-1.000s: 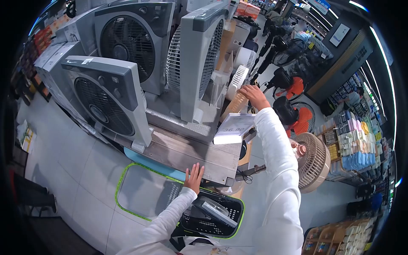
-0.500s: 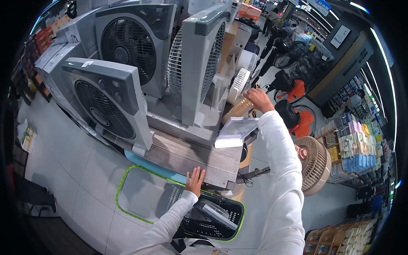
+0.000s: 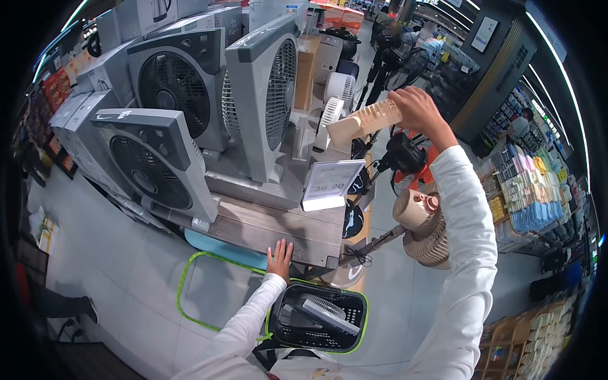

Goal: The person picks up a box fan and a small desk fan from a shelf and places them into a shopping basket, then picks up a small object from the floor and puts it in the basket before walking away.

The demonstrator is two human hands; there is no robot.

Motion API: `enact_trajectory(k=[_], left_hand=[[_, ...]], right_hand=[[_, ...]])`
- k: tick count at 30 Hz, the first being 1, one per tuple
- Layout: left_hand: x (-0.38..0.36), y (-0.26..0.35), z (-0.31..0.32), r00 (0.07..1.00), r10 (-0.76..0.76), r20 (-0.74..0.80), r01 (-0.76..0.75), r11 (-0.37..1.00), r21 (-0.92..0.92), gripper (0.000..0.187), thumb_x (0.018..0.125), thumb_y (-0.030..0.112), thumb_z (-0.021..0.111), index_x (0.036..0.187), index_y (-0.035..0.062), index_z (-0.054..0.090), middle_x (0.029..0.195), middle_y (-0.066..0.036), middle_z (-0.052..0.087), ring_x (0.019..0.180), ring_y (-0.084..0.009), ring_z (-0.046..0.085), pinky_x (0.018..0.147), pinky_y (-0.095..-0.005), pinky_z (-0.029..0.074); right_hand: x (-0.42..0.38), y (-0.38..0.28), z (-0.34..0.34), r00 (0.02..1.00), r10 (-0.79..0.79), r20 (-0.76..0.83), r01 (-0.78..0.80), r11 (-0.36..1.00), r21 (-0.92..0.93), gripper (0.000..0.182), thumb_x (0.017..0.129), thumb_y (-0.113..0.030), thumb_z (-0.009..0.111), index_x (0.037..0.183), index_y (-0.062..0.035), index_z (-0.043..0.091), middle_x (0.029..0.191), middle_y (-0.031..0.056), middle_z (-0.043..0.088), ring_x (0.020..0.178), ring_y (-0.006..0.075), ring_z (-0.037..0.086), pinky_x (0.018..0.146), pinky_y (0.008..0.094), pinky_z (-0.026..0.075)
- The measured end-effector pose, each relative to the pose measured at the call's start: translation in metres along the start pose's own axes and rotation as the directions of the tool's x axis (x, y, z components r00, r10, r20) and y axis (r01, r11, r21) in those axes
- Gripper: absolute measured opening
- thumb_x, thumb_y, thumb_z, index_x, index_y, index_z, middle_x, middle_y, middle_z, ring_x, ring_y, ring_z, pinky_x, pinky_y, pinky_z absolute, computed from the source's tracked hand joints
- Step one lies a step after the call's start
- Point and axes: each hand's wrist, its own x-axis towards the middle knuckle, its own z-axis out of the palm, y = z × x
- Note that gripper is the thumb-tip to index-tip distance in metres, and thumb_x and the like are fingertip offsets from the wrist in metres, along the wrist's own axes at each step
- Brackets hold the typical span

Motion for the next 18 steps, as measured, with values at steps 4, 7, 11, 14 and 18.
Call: enact_trajectory(k=[4, 7, 11, 14, 18], left_hand=[[-0.001, 0.004, -0.007, 1.000, -0.015, 0.012, 0.015, 1.000, -0.020, 0.091, 0.060, 0.008, 0.062, 0.133, 0.0101, 0.009, 0.138, -0.014, 0.008, 0.128, -0.0259, 0.009, 0.101, -0.0478, 0.008], [-0.002, 0.010, -0.023, 0.997, -0.051, 0.063, 0.060, 0.986, -0.155, 0.094, 0.057, 0.009, 0.064, 0.133, 0.0084, 0.009, 0.138, -0.015, 0.008, 0.128, -0.0277, 0.009, 0.101, -0.0464, 0.009], [-0.001, 0.042, -0.037, 0.996, -0.058, -0.061, 0.027, 0.909, -0.415, 0.099, 0.060, 0.018, 0.069, 0.133, 0.0056, 0.003, 0.137, -0.020, 0.003, 0.127, -0.0352, 0.002, 0.100, -0.0502, 0.006], [0.001, 0.087, -0.069, 0.994, -0.013, -0.112, -0.061, 0.772, -0.633, 0.099, 0.063, 0.024, 0.069, 0.132, 0.0050, 0.001, 0.137, -0.020, 0.003, 0.127, -0.0338, 0.001, 0.101, -0.0468, 0.005], [-0.017, 0.143, -0.117, 0.985, -0.059, -0.165, -0.164, 0.008, -0.986, 0.084, 0.068, 0.027, 0.069, 0.129, 0.0011, 0.016, 0.131, -0.016, 0.024, 0.123, -0.0259, 0.020, 0.100, -0.0385, 0.016]], right_hand=[[-0.041, 0.005, -0.070, 0.994, 0.056, -0.097, -0.048, 0.995, 0.087, 0.041, 0.052, -0.018, 0.070, 0.087, -0.0074, 0.051, 0.082, 0.0068, 0.056, 0.081, 0.0241, 0.052, 0.074, 0.0344, 0.041], [-0.078, -0.001, -0.113, 0.987, 0.151, -0.062, -0.135, 0.967, 0.215, 0.043, 0.053, -0.019, 0.069, 0.089, -0.0051, 0.050, 0.082, 0.0081, 0.056, 0.081, 0.0257, 0.054, 0.073, 0.0348, 0.042], [-0.125, -0.010, -0.134, 0.986, 0.165, 0.023, -0.152, 0.835, 0.529, 0.048, 0.053, -0.020, 0.069, 0.093, -0.0014, 0.048, 0.080, 0.0114, 0.058, 0.078, 0.0256, 0.057, 0.070, 0.0332, 0.043], [-0.158, -0.025, -0.132, 0.990, 0.114, 0.085, -0.142, 0.736, 0.662, 0.053, 0.050, -0.026, 0.067, 0.091, 0.0021, 0.050, 0.078, 0.0113, 0.057, 0.073, 0.0218, 0.057, 0.070, 0.0316, 0.043], [-0.198, -0.055, -0.126, 0.971, 0.034, 0.236, -0.198, 0.663, 0.722, 0.057, 0.049, -0.034, 0.065, 0.091, 0.0023, 0.051, 0.076, 0.0104, 0.056, 0.070, 0.0204, 0.056, 0.065, 0.0301, 0.043]])
